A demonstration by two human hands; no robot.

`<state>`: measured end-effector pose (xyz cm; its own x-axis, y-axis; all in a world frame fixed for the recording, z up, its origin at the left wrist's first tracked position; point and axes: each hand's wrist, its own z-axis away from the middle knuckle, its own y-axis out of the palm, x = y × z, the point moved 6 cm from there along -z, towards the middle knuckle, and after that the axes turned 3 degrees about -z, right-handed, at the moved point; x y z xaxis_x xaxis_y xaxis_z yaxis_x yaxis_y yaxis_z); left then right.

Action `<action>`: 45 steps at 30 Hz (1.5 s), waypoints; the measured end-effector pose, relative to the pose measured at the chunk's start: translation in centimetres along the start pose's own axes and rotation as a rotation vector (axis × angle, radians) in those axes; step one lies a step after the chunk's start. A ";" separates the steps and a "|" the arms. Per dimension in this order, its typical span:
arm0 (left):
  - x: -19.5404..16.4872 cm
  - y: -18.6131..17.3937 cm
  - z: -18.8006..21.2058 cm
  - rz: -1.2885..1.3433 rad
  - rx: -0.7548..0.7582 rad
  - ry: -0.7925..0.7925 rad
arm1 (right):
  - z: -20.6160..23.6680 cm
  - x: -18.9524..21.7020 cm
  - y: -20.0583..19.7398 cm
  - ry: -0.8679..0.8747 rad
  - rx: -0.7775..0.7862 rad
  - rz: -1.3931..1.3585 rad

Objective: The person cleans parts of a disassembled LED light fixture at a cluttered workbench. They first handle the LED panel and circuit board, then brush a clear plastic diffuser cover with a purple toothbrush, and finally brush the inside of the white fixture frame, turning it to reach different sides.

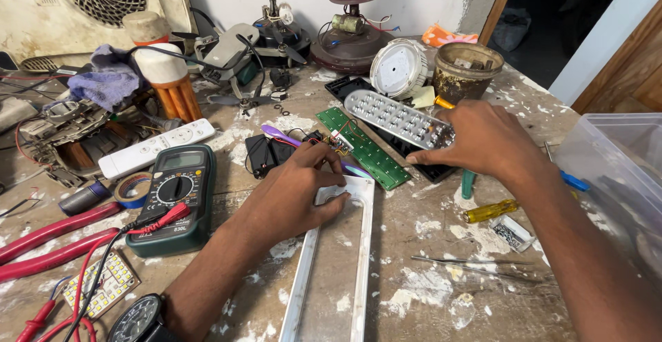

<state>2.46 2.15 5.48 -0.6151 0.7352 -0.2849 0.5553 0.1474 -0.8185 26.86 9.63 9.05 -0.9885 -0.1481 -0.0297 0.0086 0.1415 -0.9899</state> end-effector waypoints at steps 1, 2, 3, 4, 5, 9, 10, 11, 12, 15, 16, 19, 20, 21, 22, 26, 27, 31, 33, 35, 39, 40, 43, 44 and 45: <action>0.0 0.0 0.0 0.004 0.000 0.001 | 0.0 0.1 0.2 -0.007 0.000 -0.002; 0.0 0.1 0.0 0.009 0.001 0.001 | -0.1 -0.1 0.7 0.036 0.034 -0.004; -0.1 0.1 -0.1 0.015 0.000 0.002 | -0.1 -0.3 1.1 0.080 0.069 -0.004; 0.0 0.2 -0.1 0.016 0.014 -0.008 | -0.1 -0.5 1.5 0.124 0.103 -0.005; 0.0 0.3 -0.1 0.016 0.027 -0.018 | -0.2 -0.6 1.8 0.140 0.107 -0.023; 0.2 0.4 -0.2 0.038 0.060 -0.043 | -0.4 -0.6 2.4 0.174 0.097 -0.030; 0.2 0.4 -0.3 0.031 0.057 -0.041 | -0.4 -0.5 2.4 0.175 0.090 -0.016; 0.2 0.5 -0.3 0.025 0.055 -0.038 | -0.4 -0.5 2.5 0.181 0.088 -0.033; 0.2 0.5 -0.3 0.018 0.052 -0.035 | -0.3 -0.5 2.5 0.187 0.086 -0.050; 0.3 0.7 -0.2 0.022 0.026 -0.039 | 0.0 -0.2 2.3 0.167 0.058 -0.080; 0.3 0.7 -0.2 0.035 0.014 -0.046 | 0.0 -0.1 2.2 0.154 0.045 -0.087; 0.6 0.9 -0.2 0.063 -0.012 -0.068 | 0.3 0.3 2.0 0.166 0.038 -0.100; 0.6 1.0 -0.2 0.068 -0.015 -0.076 | 0.4 0.4 1.9 0.174 0.038 -0.098; 0.7 1.0 -0.2 0.073 -0.018 -0.085 | 0.5 0.5 1.9 0.182 0.038 -0.096; 0.7 1.1 -0.2 0.074 -0.018 -0.091 | 0.6 0.6 1.9 0.190 0.038 -0.093; 0.8 1.1 -0.2 0.052 -0.025 -0.112 | 0.9 1.2 0.9 0.132 -0.075 -0.046; 0.8 1.1 -0.2 0.040 -0.027 -0.117 | 1.0 1.3 0.5 0.116 -0.112 -0.081; 0.9 1.2 -0.3 0.046 0.000 -0.130 | 1.6 3.8 -1.6 -0.222 -0.324 -0.245; 0.9 1.3 -0.3 0.057 0.009 -0.143 | 2.0 5.4 -0.9 -0.340 -0.167 -0.393; 1.0 1.5 -0.3 0.061 0.027 -0.181 | 2.6 7.3 0.1 -0.433 -0.041 -0.457; 1.3 1.7 -0.1 0.067 0.051 -0.251 | 3.9 10.0 1.1 -0.576 0.038 -0.431; 1.2 1.7 -0.1 0.071 0.049 -0.249 | 4.2 10.3 1.1 -0.612 0.029 -0.425; 1.4 1.6 -0.2 0.091 0.038 -0.249 | 4.0 10.2 1.4 -0.509 0.061 -0.403; 1.5 1.6 -0.2 0.103 0.032 -0.252 | 4.0 10.1 1.3 -0.495 0.057 -0.405; 1.5 1.6 -0.2 0.116 0.026 -0.254 | 3.9 10.0 1.3 -0.480 0.054 -0.406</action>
<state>2.53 3.67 3.86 -0.6709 0.5561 -0.4905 0.6177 0.0531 -0.7846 17.55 4.54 6.91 -0.7365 -0.6044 0.3037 -0.3333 -0.0664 -0.9405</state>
